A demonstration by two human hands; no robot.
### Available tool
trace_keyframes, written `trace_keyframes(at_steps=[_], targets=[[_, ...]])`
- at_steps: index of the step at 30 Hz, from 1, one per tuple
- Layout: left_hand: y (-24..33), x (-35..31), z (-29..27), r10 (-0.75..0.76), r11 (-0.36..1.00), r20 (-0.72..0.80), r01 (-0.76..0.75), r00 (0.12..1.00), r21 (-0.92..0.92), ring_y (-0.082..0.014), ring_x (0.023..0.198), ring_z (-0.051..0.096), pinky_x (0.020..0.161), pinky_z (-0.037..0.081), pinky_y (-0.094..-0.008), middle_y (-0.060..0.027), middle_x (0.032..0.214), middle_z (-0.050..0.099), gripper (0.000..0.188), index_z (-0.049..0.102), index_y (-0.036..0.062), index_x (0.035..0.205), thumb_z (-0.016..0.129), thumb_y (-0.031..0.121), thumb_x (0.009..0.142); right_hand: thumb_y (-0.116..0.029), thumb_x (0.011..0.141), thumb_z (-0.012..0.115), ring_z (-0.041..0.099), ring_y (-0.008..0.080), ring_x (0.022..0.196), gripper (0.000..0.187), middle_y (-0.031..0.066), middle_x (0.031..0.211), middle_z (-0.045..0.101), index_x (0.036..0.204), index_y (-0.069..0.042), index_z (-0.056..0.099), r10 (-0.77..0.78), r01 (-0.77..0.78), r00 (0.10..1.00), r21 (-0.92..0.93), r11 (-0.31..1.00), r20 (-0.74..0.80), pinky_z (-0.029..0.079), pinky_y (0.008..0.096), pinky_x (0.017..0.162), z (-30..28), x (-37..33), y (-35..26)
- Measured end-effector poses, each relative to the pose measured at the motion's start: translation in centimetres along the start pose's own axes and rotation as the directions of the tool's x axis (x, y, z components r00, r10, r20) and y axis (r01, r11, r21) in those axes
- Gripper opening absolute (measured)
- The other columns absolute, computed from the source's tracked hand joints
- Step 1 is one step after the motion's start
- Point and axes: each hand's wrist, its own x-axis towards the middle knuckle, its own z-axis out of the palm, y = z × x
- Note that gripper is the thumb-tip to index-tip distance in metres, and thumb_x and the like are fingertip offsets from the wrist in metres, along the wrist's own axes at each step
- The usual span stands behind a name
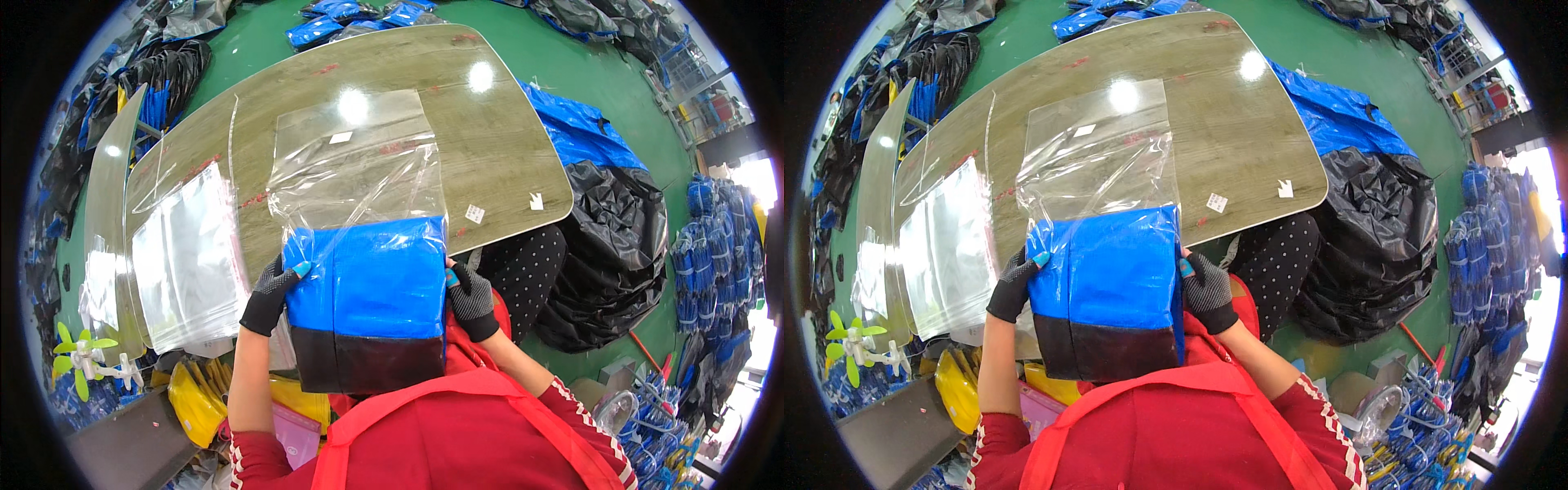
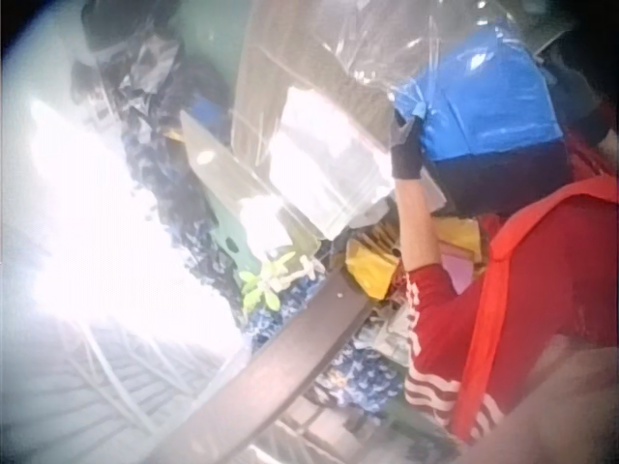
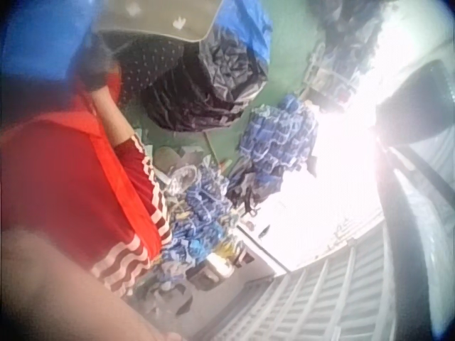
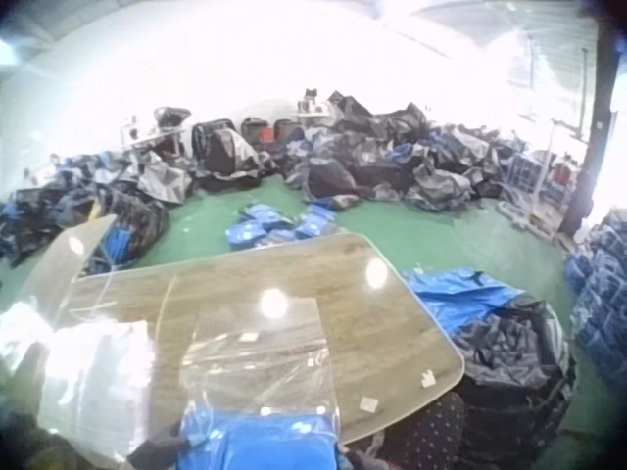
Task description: The person folds blue and black tarps on a table, places each folded tarp into a clear plastic bag, and sets the bagged item aside. The person repeats this sequence multiple times with different tarps.
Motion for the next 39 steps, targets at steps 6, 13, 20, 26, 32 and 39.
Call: trace_keyframes(at_steps=[6,13,20,26,32,39], targets=[[-0.5,0.1,3.5,0.167,0.933,-0.173,-0.099,0.971,0.347,-0.022,0.102,0.059,0.09,0.048,-0.0343,-0.0153,0.12,0.059,0.069,0.045,-0.0009,0.134,0.075,0.033,0.082,-0.029,0.092,0.062,0.06,0.0166,0.086,0.035,0.0084,0.096,0.066,0.114,-0.002,0.061,0.181,-0.194,0.981,0.371,0.908,0.071,0.05,0.032,0.072,-0.4,-0.3,-2.6],[-3.5,-1.0,7.1,0.41,0.81,-0.086,-0.319,0.908,0.492,-0.0166,0.094,0.056,0.082,0.048,-0.0296,-0.0109,0.108,0.061,0.06,0.042,0.0009,0.134,0.067,0.032,0.089,-0.056,0.089,0.056,0.06,0.0193,0.072,0.061,0.0148,0.077,0.066,0.095,0.004,0.065,0.409,-0.421,0.822,-0.061,0.905,0.396,0.049,0.0332,0.071,-5.3,1.7,-0.6],[-0.7,4.6,3.9,0.367,0.902,0.137,-0.388,0.92,0.187,-0.0146,0.092,0.059,0.079,0.052,-0.0299,-0.0068,0.109,0.06,0.048,0.051,0.0034,0.126,0.059,0.038,0.094,-0.032,0.088,0.068,0.065,0.0181,0.089,0.045,0.014,0.097,0.069,0.117,0.001,0.06,0.158,-0.188,0.952,0.094,0.978,0.264,0.05,0.0296,0.079,-9.4,6.7,-2.1],[-5.5,-1.4,7.9,0.154,0.954,-0.005,-0.147,0.988,0.261,-0.02,0.118,0.05,0.101,0.039,-0.0325,-0.0116,0.131,0.054,0.064,0.04,0.002,0.142,0.057,0.041,0.094,-0.05,0.075,0.075,0.056,0.0223,0.113,0.083,0.0125,0.123,0.06,0.134,0.001,0.047,0.46,-0.558,0.793,0.173,0.812,0.4,0.044,0.0352,0.098,-7.2,1.3,-2.1],[-6.6,-7.8,9.9,0.18,0.982,0.056,-0.183,0.982,0.049,-0.0188,0.105,0.057,0.094,0.044,-0.0314,-0.011,0.12,0.06,0.057,0.041,0.0027,0.139,0.06,0.03,0.093,-0.039,0.078,0.078,0.057,0.0225,0.111,0.075,0.0137,0.121,0.06,0.133,0.0,0.046,0.35,-0.51,0.822,0.31,0.802,0.449,0.046,0.0363,0.094,-8.8,-4.9,-2.9],[-6.1,-3.6,10.5,0.141,0.827,-0.168,-0.023,0.976,0.562,-0.0176,0.092,0.062,0.084,0.048,-0.0331,-0.0098,0.103,0.067,0.045,0.057,0.0005,0.122,0.068,0.028,0.089,-0.046,0.083,0.072,0.064,0.0184,0.091,0.057,0.0126,0.098,0.069,0.112,0.002,0.062,0.509,-0.551,0.819,0.119,0.826,0.265,0.051,0.0332,0.079,-6.2,-1.4,-2.9]])
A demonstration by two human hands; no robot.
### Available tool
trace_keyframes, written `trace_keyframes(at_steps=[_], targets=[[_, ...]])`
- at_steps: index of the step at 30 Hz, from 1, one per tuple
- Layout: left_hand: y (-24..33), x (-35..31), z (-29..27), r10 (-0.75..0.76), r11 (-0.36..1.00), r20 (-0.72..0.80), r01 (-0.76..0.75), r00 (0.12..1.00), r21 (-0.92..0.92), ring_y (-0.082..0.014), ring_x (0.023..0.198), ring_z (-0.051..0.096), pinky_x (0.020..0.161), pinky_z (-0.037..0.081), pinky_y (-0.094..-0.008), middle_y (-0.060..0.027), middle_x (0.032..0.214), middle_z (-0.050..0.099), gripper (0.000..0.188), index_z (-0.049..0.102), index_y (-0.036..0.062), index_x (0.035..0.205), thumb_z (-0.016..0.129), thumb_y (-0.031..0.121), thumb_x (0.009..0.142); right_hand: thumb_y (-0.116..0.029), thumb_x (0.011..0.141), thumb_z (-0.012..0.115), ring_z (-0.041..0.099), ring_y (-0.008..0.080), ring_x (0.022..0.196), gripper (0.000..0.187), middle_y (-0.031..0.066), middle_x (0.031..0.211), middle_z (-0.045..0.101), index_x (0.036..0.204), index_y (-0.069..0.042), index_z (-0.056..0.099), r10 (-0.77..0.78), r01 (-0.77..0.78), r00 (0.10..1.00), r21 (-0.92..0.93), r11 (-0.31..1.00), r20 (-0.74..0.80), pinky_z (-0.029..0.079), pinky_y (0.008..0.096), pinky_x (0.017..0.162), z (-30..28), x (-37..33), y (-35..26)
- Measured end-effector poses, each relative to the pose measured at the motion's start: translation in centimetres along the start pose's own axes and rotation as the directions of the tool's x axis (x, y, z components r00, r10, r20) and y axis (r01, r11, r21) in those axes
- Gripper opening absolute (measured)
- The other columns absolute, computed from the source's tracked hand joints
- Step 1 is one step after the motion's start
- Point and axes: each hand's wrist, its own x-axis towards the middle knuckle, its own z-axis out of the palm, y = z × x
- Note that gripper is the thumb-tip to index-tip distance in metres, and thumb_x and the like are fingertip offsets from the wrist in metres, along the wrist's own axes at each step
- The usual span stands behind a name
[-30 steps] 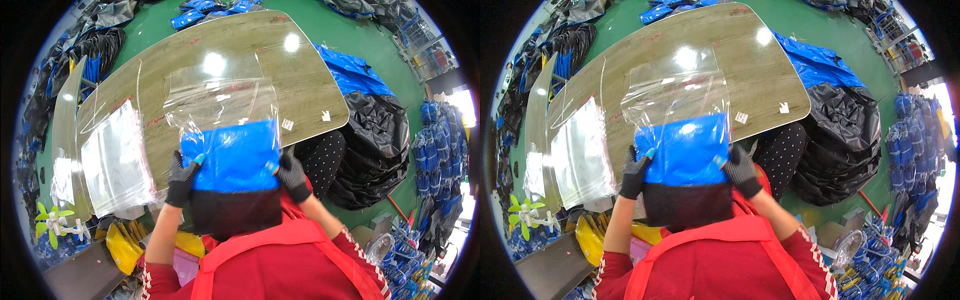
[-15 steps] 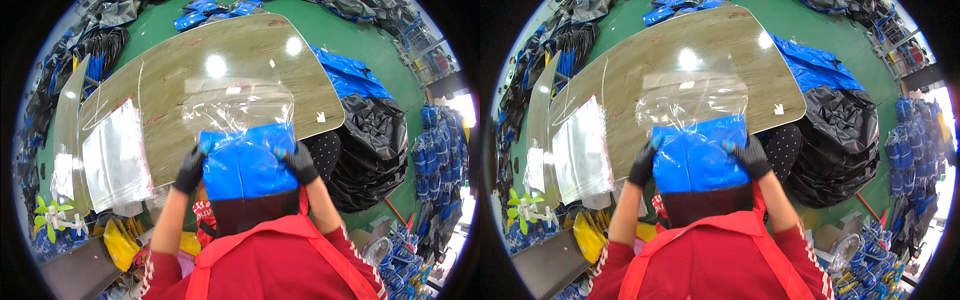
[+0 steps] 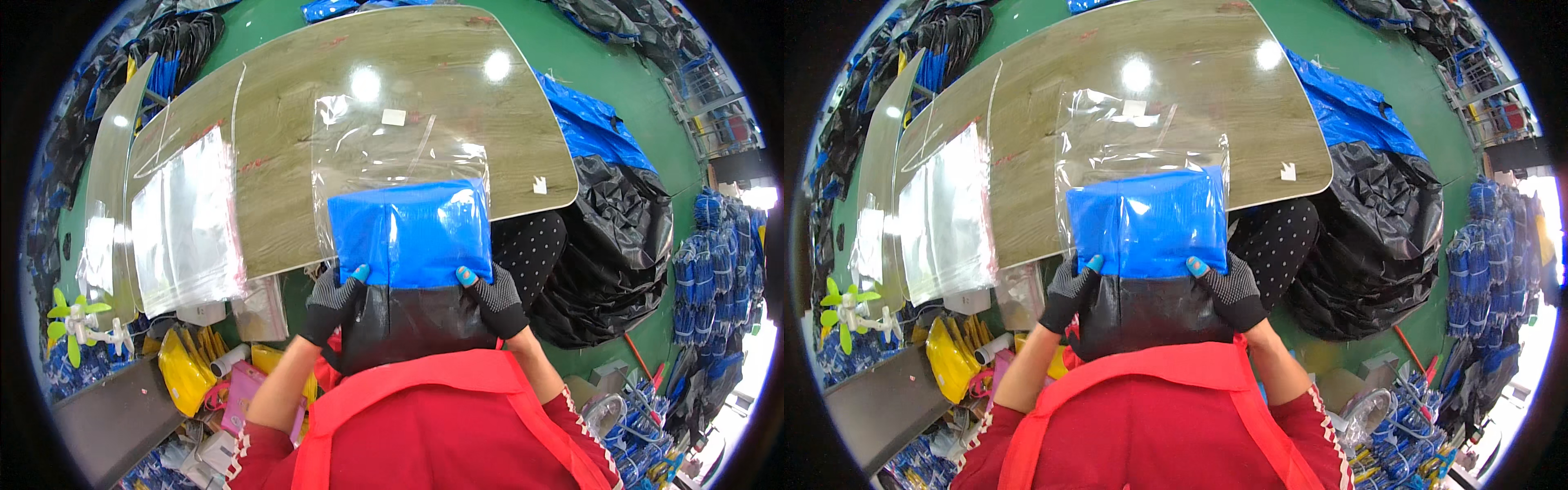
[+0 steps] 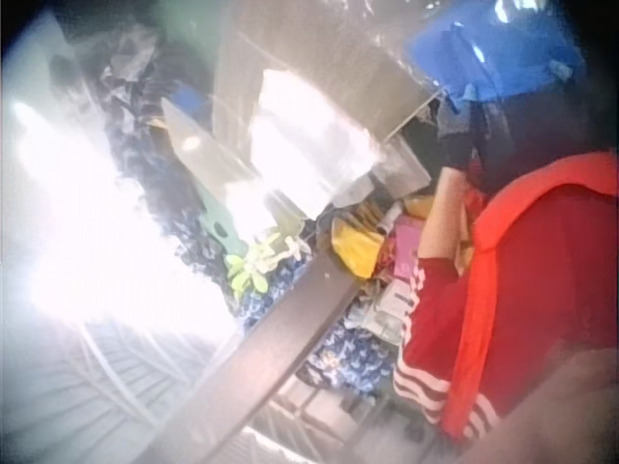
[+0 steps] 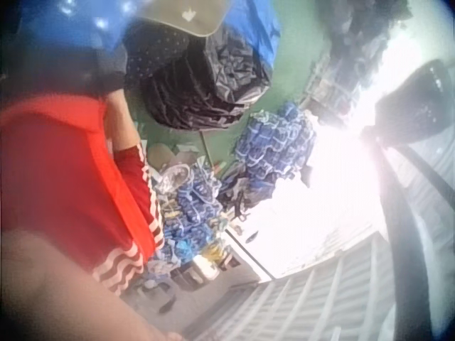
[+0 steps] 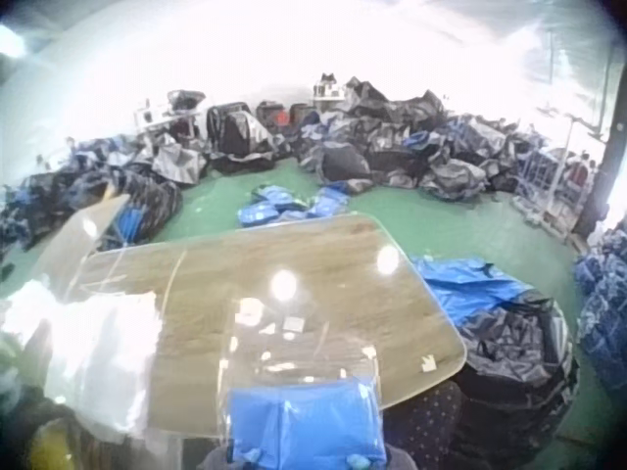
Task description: The person folds blue and black tarps on a table, places each folded tarp into a clear plastic bag, and sets the bagged item aside. The person repeats this sequence multiple times with different tarps.
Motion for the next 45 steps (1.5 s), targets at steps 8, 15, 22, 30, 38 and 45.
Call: trace_keyframes(at_steps=[8,15,22,30,38,45], targets=[[-0.4,0.9,-3.8,0.099,0.976,0.14,-0.069,0.985,-0.206,-0.0185,0.1,0.059,0.09,0.047,-0.0331,-0.008,0.123,0.058,0.057,0.045,0.0032,0.135,0.063,0.033,0.091,-0.037,0.081,0.076,0.061,0.0205,0.106,0.062,0.014,0.116,0.065,0.125,0.0,0.055,-0.033,0.041,0.973,-0.029,0.999,0.23,0.047,0.0362,0.093,0.7,-4.0,-0.3],[-3.4,-5.8,0.3,-0.02,0.884,0.175,0.1,0.984,-0.457,-0.0264,0.1,0.061,0.088,0.047,-0.0383,-0.0134,0.107,0.066,0.043,0.061,0.006,0.117,0.063,0.039,0.089,-0.042,0.085,0.07,0.061,0.0231,0.106,0.059,0.0141,0.115,0.065,0.126,-0.001,0.056,0.1,-0.101,0.995,-0.029,0.994,-0.027,0.047,0.0357,0.09,1.8,-6.1,2.5],[-0.1,0.4,-4.5,0.17,0.799,0.278,0.033,0.945,-0.601,-0.0197,0.1,0.061,0.086,0.049,-0.0326,-0.0099,0.117,0.061,0.043,0.053,0.0034,0.125,0.06,0.031,0.092,-0.05,0.087,0.065,0.062,0.0157,0.083,0.056,0.0117,0.094,0.069,0.113,0.0,0.064,-0.035,0.029,0.999,0.168,0.985,0.036,0.049,0.0329,0.077,0.4,-5.3,4.8],[-1.1,-2.4,-2.3,-0.017,0.829,0.372,0.221,0.928,-0.513,-0.0142,0.103,0.054,0.088,0.045,-0.0292,-0.0034,0.117,0.058,0.064,0.049,0.0054,0.131,0.075,0.032,0.08,-0.039,0.088,0.067,0.061,0.0192,0.101,0.052,0.0087,0.112,0.066,0.125,-0.002,0.058,-0.005,-0.054,0.935,0.156,0.986,0.355,0.048,0.0326,0.09,-3.4,0.3,1.0],[2.2,-0.9,-3.7,0.0,0.638,0.154,0.118,0.988,-0.761,-0.0213,0.108,0.057,0.094,0.047,-0.0359,-0.0125,0.126,0.056,0.065,0.044,0.0025,0.137,0.065,0.04,0.088,-0.038,0.078,0.078,0.051,0.024,0.121,0.091,0.0137,0.136,0.048,0.146,-0.001,0.028,-0.162,0.008,0.895,0.347,0.938,0.417,0.043,0.0356,0.102,-1.1,-1.9,-2.0],[-6.1,-7.3,-1.8,0.073,0.872,0.463,0.169,0.883,-0.459,-0.0171,0.107,0.058,0.095,0.046,-0.0329,-0.0075,0.113,0.065,0.051,0.053,0.0031,0.126,0.074,0.021,0.083,-0.034,0.079,0.077,0.062,0.0191,0.1,0.067,0.0113,0.112,0.064,0.13,-0.001,0.049,-0.116,0.051,0.967,0.275,0.96,0.227,0.051,0.0349,0.09,-1.2,-4.6,1.2]])
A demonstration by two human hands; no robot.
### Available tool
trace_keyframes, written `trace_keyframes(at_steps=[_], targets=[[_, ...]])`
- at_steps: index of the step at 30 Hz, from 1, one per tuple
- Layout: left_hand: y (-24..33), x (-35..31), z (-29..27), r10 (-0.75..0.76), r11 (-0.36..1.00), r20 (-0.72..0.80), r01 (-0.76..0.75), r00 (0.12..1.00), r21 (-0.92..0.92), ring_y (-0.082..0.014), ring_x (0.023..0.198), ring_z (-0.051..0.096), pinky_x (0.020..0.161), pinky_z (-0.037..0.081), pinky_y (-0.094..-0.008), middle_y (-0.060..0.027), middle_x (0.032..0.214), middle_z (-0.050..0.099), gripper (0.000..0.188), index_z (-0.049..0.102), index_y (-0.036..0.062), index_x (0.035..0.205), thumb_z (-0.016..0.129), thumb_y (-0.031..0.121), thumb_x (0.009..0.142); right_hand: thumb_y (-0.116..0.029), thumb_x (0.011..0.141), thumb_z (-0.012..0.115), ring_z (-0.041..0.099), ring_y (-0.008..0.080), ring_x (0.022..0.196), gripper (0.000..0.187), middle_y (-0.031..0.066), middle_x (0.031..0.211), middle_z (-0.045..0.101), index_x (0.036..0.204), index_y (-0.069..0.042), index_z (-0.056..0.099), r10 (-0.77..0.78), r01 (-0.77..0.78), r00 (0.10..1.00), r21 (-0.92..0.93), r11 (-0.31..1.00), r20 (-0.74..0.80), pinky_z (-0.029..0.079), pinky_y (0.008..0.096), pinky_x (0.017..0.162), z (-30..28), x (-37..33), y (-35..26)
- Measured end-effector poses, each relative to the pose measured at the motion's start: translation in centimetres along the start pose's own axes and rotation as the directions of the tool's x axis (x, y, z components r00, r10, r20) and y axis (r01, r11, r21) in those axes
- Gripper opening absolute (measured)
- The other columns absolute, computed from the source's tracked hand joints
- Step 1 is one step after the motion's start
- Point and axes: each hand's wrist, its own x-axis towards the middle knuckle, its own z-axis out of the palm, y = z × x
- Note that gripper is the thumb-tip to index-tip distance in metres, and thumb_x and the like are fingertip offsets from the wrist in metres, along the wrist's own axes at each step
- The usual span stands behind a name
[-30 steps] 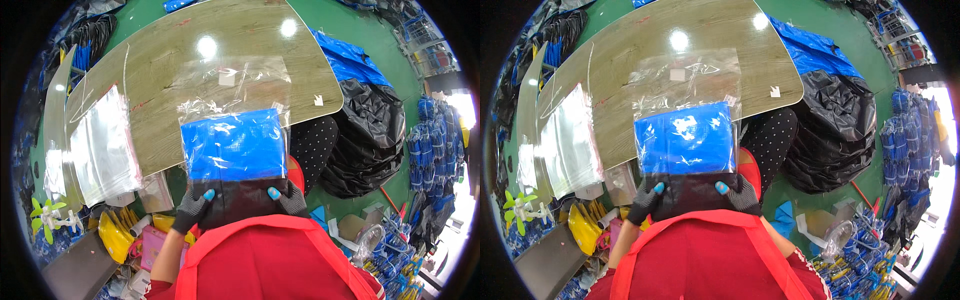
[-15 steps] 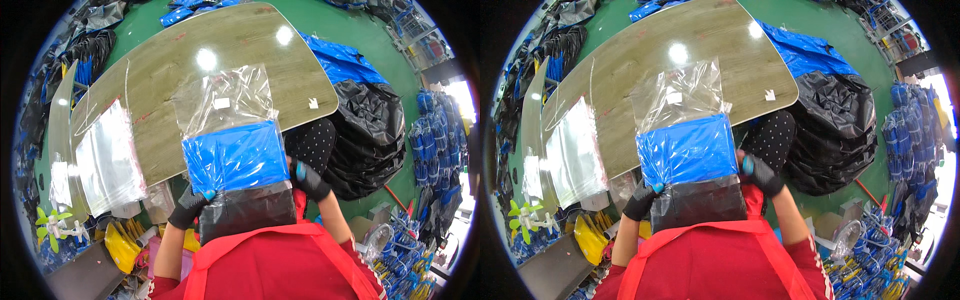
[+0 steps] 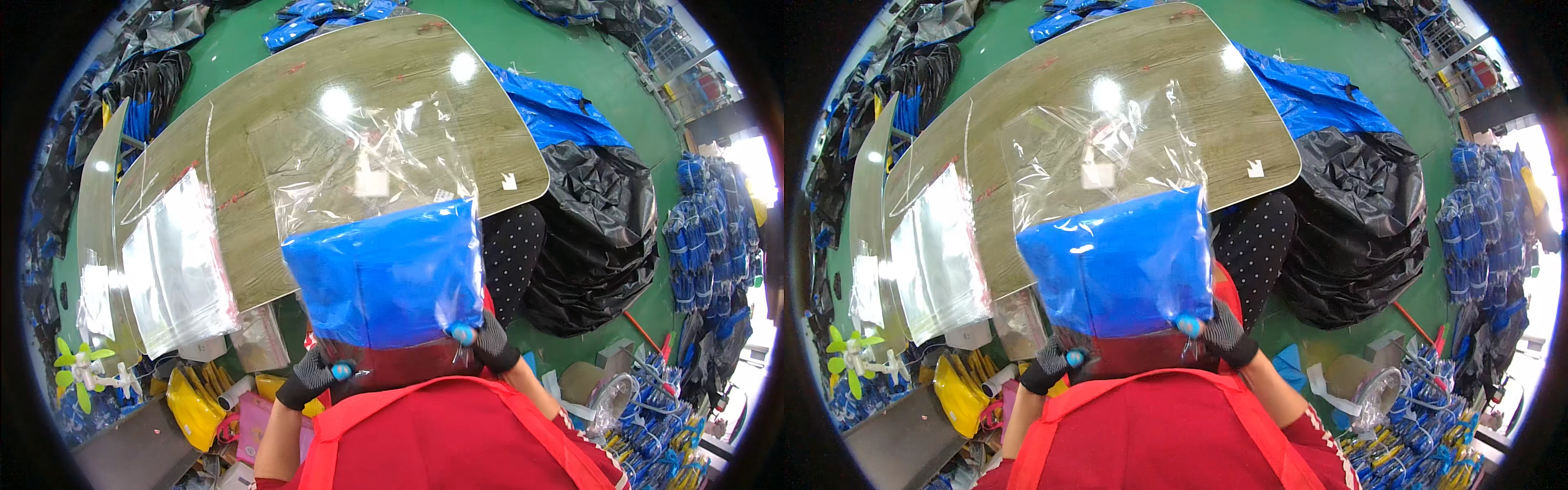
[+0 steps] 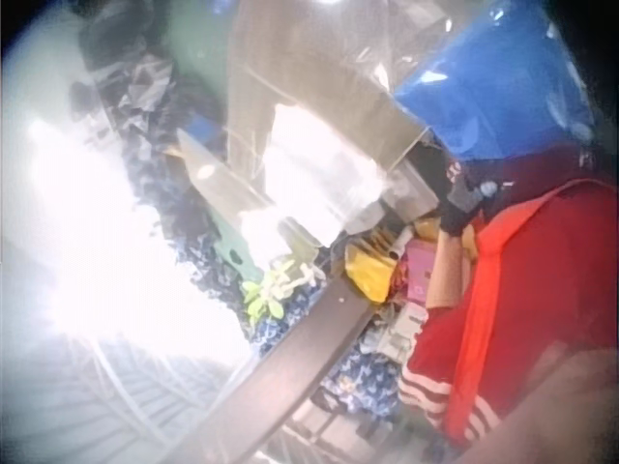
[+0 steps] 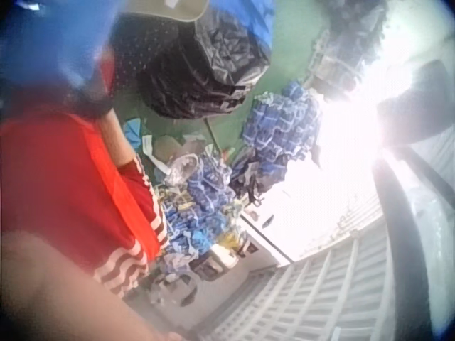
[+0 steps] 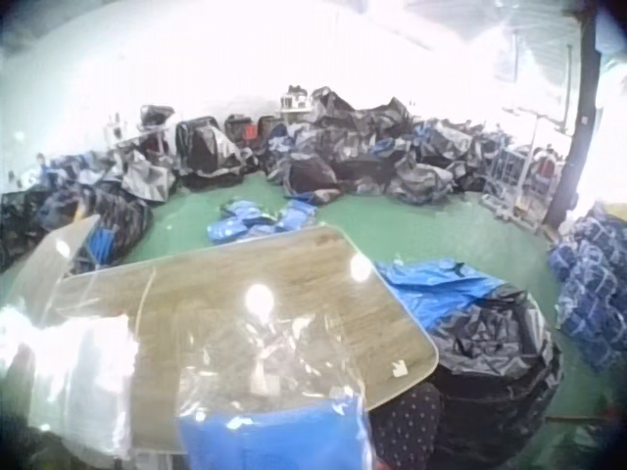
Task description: The person folds blue and black tarps on a table, places each folded tarp into a clear plastic bag, and sets the bagged item aside. The person repeats this sequence multiple times with different tarps.
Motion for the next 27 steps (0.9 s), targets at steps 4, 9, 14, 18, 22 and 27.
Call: trace_keyframes(at_steps=[4,9,14,18,22,27], targets=[[1.5,-0.7,-1.2,-0.162,0.979,0.157,0.139,0.974,0.148,-0.0172,0.113,0.055,0.096,0.045,-0.0328,-0.0096,0.126,0.057,0.063,0.045,0.0022,0.134,0.075,0.022,0.082,-0.034,0.081,0.076,0.063,0.0182,0.097,0.062,0.0103,0.111,0.065,0.128,-0.001,0.052,0.115,-0.116,0.991,0.011,0.993,0.073,0.051,0.0329,0.088,-0.7,-2.6,5.7],[6.0,4.2,-1.2,0.13,0.957,0.008,-0.123,0.992,-0.262,-0.017,0.112,0.054,0.095,0.046,-0.0329,-0.011,0.13,0.053,0.065,0.04,0.0015,0.137,0.07,0.03,0.087,-0.036,0.086,0.071,0.063,0.0158,0.097,0.054,0.0081,0.107,0.066,0.124,-0.001,0.055,0.123,-0.126,0.956,-0.006,0.992,0.266,0.052,0.0327,0.086,-0.8,-1.4,3.0],[5.7,5.8,-1.2,0.125,0.962,-0.029,-0.114,0.992,0.247,-0.0214,0.127,0.043,0.104,0.038,-0.0386,-0.009,0.141,0.044,0.091,0.031,0.006,0.147,0.079,0.037,0.076,-0.03,0.089,0.067,0.062,0.0146,0.096,0.048,0.0066,0.11,0.065,0.126,-0.001,0.055,-0.062,0.061,0.998,-0.01,0.998,-0.015,0.051,0.0314,0.087,-0.4,2.5,-3.7],[5.1,4.8,-1.3,-0.017,0.87,-0.105,-0.037,0.994,-0.491,-0.0295,0.131,0.041,0.107,0.035,-0.042,-0.0134,0.145,0.04,0.099,0.024,0.0048,0.149,0.069,0.058,0.079,-0.032,0.086,0.071,0.06,0.0189,0.103,0.061,0.0094,0.121,0.061,0.134,-0.001,0.049,0.082,-0.074,0.982,-0.054,0.996,0.169,0.049,0.0334,0.092,0.7,2.9,-4.5],[5.1,4.3,-0.5,0.186,0.966,-0.198,-0.142,0.962,0.216,-0.0256,0.12,0.051,0.103,0.039,-0.0388,-0.0135,0.135,0.049,0.082,0.036,-0.0001,0.14,0.062,0.055,0.086,-0.032,0.083,0.075,0.06,0.0199,0.105,0.07,0.0128,0.125,0.058,0.137,-0.001,0.043,-0.1,0.121,0.984,-0.138,0.983,0.149,0.049,0.035,0.094,1.6,2.5,-4.2],[5.2,5.0,-1.1,0.105,0.962,-0.17,-0.143,0.98,-0.234,-0.0257,0.123,0.047,0.104,0.039,-0.0401,-0.013,0.139,0.045,0.077,0.031,0.0054,0.144,0.059,0.052,0.089,-0.029,0.081,0.077,0.059,0.0218,0.108,0.069,0.013,0.121,0.061,0.134,0.0,0.043,-0.089,0.104,0.979,-0.076,0.992,0.181,0.048,0.0348,0.095,1.4,2.8,-4.4]])
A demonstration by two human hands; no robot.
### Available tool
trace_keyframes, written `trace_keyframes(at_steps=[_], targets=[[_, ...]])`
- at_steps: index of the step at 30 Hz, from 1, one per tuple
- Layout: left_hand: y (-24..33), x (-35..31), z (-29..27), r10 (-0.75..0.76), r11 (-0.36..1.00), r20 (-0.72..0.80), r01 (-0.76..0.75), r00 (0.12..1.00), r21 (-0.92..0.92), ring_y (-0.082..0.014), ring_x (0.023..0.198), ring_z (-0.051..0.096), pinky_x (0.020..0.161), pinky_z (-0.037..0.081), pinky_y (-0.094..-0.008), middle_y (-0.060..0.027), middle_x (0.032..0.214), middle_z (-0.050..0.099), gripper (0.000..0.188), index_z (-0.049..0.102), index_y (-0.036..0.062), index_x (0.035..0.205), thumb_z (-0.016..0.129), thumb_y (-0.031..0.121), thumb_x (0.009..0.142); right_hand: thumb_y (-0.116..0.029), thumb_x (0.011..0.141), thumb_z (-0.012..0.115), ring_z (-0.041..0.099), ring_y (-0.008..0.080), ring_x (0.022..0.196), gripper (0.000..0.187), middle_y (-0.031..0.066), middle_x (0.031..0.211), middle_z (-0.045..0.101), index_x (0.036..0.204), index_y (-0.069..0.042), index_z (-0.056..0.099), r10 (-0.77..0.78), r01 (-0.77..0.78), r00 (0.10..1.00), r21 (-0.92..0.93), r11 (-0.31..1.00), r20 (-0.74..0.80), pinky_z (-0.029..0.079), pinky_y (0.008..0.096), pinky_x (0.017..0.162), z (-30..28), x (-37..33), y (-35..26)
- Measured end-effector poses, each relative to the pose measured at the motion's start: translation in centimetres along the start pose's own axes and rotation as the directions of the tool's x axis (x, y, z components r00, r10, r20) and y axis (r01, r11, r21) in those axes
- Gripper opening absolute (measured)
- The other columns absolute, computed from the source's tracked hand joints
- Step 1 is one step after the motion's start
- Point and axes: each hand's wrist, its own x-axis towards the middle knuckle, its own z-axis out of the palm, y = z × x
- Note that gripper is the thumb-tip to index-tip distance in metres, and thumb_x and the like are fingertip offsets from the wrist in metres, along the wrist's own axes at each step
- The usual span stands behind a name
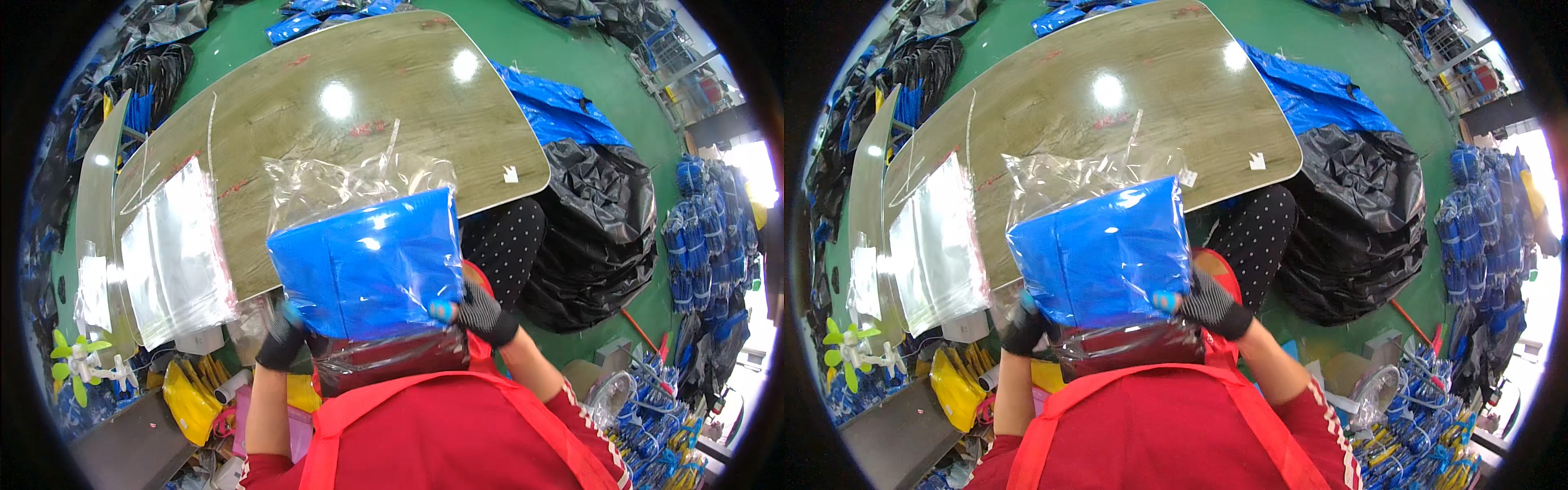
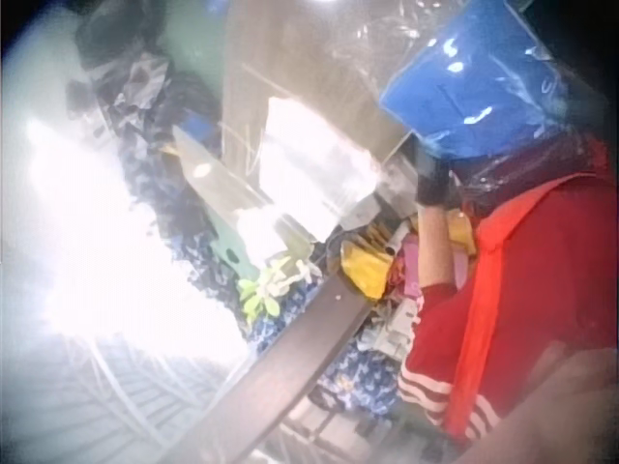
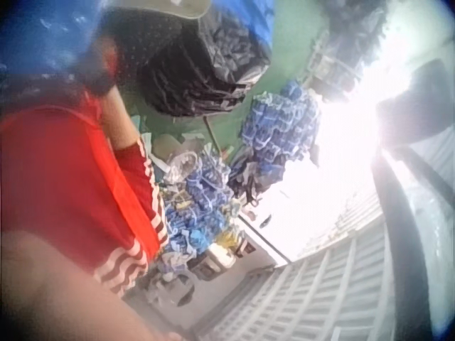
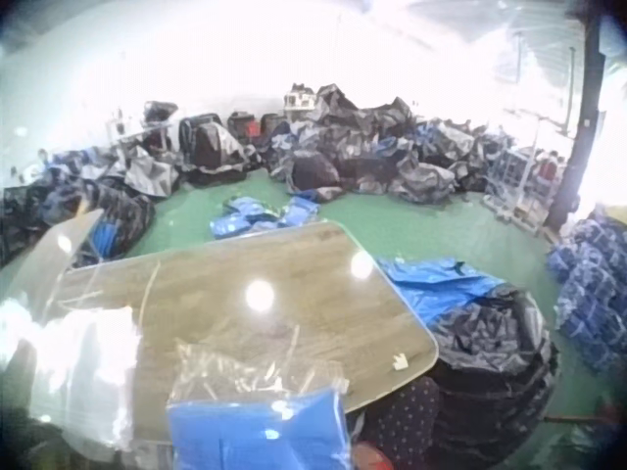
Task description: The person folds blue and black tarps on a table, places each folded tarp into a clear plastic bag, and sets the bagged item aside. The person repeats this sequence multiple times with different tarps.
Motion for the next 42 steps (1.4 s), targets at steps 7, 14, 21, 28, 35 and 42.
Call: trace_keyframes(at_steps=[7,14,21,28,35,42], targets=[[-3.2,-1.5,1.0,0.03,0.907,-0.071,0.002,0.997,0.422,-0.0209,0.108,0.057,0.095,0.044,-0.0349,-0.0089,0.119,0.062,0.068,0.05,0.0021,0.131,0.064,0.051,0.086,-0.03,0.081,0.077,0.053,0.0241,0.119,0.078,0.0144,0.129,0.055,0.14,-0.002,0.035,0.139,-0.085,0.976,0.291,0.953,-0.168,0.042,0.0381,0.103,1.1,-2.8,2.0],[-7.9,-2.8,-2.6,-0.135,0.953,0.166,0.082,0.977,0.291,-0.0221,0.121,0.045,0.104,0.033,-0.0373,-0.0101,0.133,0.047,0.068,0.042,0.0055,0.136,0.066,0.043,0.085,-0.036,0.079,0.078,0.044,0.0218,0.128,0.082,0.0117,0.135,0.05,0.141,-0.001,0.038,0.062,-0.065,0.932,0.004,0.998,-0.357,0.033,0.0365,0.109,0.9,-3.6,1.9],[-2.7,6.9,6.6,0.375,0.905,0.15,-0.396,0.915,0.154,-0.0256,0.108,0.052,0.094,0.039,-0.0385,-0.0126,0.125,0.051,0.05,0.045,0.0053,0.129,0.058,0.035,0.091,-0.019,0.069,0.087,0.048,0.02,0.12,0.096,0.0134,0.135,0.047,0.145,-0.003,0.03,-0.441,0.469,0.868,0.083,0.879,-0.23,0.039,0.0345,0.103,0.4,4.8,-5.1],[17.1,0.7,9.9,0.799,-0.298,0.501,-0.505,0.332,0.81,-0.0226,0.095,0.063,0.082,0.051,-0.0357,-0.0112,0.108,0.064,0.051,0.061,0.0042,0.116,0.071,0.038,0.08,-0.029,0.072,0.079,0.061,0.0303,0.102,0.078,0.0137,0.112,0.061,0.139,-0.007,0.045,-0.56,0.666,0.705,-0.677,0.312,0.435,0.046,0.0385,0.091,-1.7,4.4,-17.8],[20.1,5.1,7.4,0.902,0.354,0.052,-0.804,0.428,0.478,-0.0193,0.099,0.061,0.092,0.048,-0.0331,-0.0097,0.106,0.065,0.064,0.06,0.0009,0.111,0.09,0.028,0.062,-0.049,0.072,0.077,0.044,0.0323,0.131,0.099,0.0217,0.135,0.049,0.143,0.002,0.033,-0.889,0.646,0.418,-0.626,0.437,-0.19,0.034,0.0399,0.108,-3.1,5.6,-13.6],[18.1,6.6,7.7,0.945,0.315,-0.032,-0.878,0.326,0.361,-0.0205,0.105,0.058,0.093,0.048,-0.0334,-0.0127,0.112,0.062,0.064,0.053,0.0004,0.126,0.079,0.034,0.078,-0.02,0.087,0.071,0.056,0.0088,0.081,0.024,0.0024,0.087,0.064,0.097,0.001,0.062,-0.677,0.68,0.516,-0.23,0.696,-0.525,0.046,0.0238,0.073,-2.3,8.5,-11.8]])
